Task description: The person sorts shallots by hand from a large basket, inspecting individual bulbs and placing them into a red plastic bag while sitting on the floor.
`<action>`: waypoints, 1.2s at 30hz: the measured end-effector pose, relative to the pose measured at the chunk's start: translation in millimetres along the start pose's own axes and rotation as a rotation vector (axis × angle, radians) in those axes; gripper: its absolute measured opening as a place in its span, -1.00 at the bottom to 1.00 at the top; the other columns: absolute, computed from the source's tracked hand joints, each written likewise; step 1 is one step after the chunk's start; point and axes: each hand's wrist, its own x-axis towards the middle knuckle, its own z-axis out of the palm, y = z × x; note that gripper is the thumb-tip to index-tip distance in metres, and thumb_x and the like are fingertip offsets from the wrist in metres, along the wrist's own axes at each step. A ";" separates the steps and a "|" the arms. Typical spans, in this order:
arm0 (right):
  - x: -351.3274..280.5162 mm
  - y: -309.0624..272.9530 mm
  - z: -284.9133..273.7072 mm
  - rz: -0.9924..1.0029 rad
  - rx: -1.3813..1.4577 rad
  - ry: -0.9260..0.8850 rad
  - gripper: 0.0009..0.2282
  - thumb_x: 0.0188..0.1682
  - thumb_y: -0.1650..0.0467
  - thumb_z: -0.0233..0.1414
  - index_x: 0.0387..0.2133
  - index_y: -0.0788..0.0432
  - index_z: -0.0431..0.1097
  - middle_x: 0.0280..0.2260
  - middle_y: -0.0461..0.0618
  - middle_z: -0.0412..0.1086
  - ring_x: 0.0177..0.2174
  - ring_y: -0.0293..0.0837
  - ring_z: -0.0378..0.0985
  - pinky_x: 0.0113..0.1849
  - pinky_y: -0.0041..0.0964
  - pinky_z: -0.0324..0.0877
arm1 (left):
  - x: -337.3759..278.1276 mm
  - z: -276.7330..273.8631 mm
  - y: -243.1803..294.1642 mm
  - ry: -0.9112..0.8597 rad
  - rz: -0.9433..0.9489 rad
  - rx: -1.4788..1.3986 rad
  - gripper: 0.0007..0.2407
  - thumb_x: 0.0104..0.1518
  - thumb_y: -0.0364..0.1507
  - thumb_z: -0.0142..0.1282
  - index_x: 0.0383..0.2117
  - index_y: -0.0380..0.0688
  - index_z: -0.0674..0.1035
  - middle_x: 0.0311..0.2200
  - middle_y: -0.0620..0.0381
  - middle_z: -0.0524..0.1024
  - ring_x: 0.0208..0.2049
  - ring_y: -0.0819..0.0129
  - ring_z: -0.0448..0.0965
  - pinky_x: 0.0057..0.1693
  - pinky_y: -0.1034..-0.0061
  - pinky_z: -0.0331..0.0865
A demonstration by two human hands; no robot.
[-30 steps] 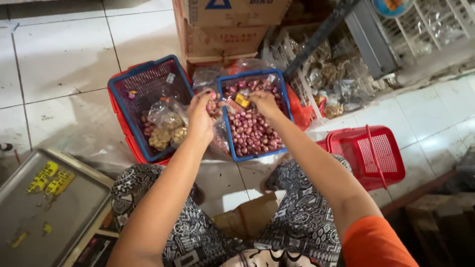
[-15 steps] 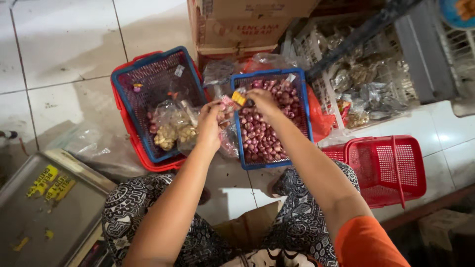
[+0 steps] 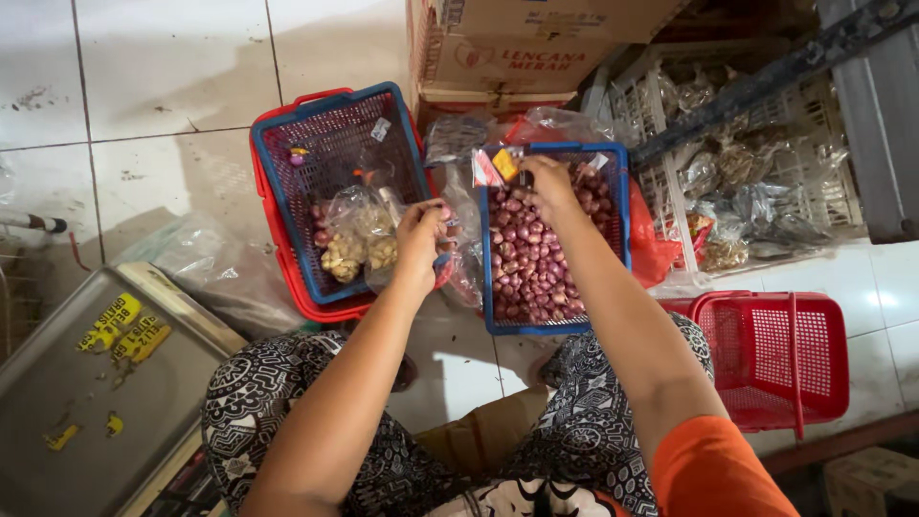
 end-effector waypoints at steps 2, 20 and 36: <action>12.6 0.4 -8.1 -0.070 0.382 -0.079 -0.85 0.01 0.42 0.06 -0.19 0.19 0.43 -0.12 0.02 0.44 -0.11 0.01 0.51 -0.07 -0.01 0.49 | -1.1 1.0 1.7 -0.010 -0.017 -0.015 -0.83 0.12 -0.45 0.17 -0.17 -0.10 0.54 -0.35 0.14 0.59 -0.42 0.36 0.65 -0.36 0.55 0.43; -56.0 -15.2 -35.7 -0.158 0.093 -0.102 -0.89 0.09 0.48 -0.04 -0.18 0.19 0.41 -0.28 -0.07 0.53 -0.38 -0.22 0.55 -0.33 -0.30 0.51 | 6.9 5.2 -11.0 -0.018 -0.069 0.062 -0.84 0.15 -0.44 0.11 -0.16 -0.06 0.51 -0.41 0.25 0.58 -0.41 0.35 0.66 -0.36 0.53 0.44; -115.2 -14.7 -81.0 -0.359 -0.406 -0.177 -0.81 -0.03 0.53 0.08 -0.16 0.22 0.52 -0.43 -0.10 0.49 -0.45 -0.33 0.49 -0.39 -0.44 0.37 | -3.3 59.1 -50.9 -0.140 -0.207 0.164 -0.72 0.12 -0.40 0.13 -0.02 0.01 0.54 -0.25 0.21 0.58 -0.30 0.34 0.68 -0.15 0.37 0.50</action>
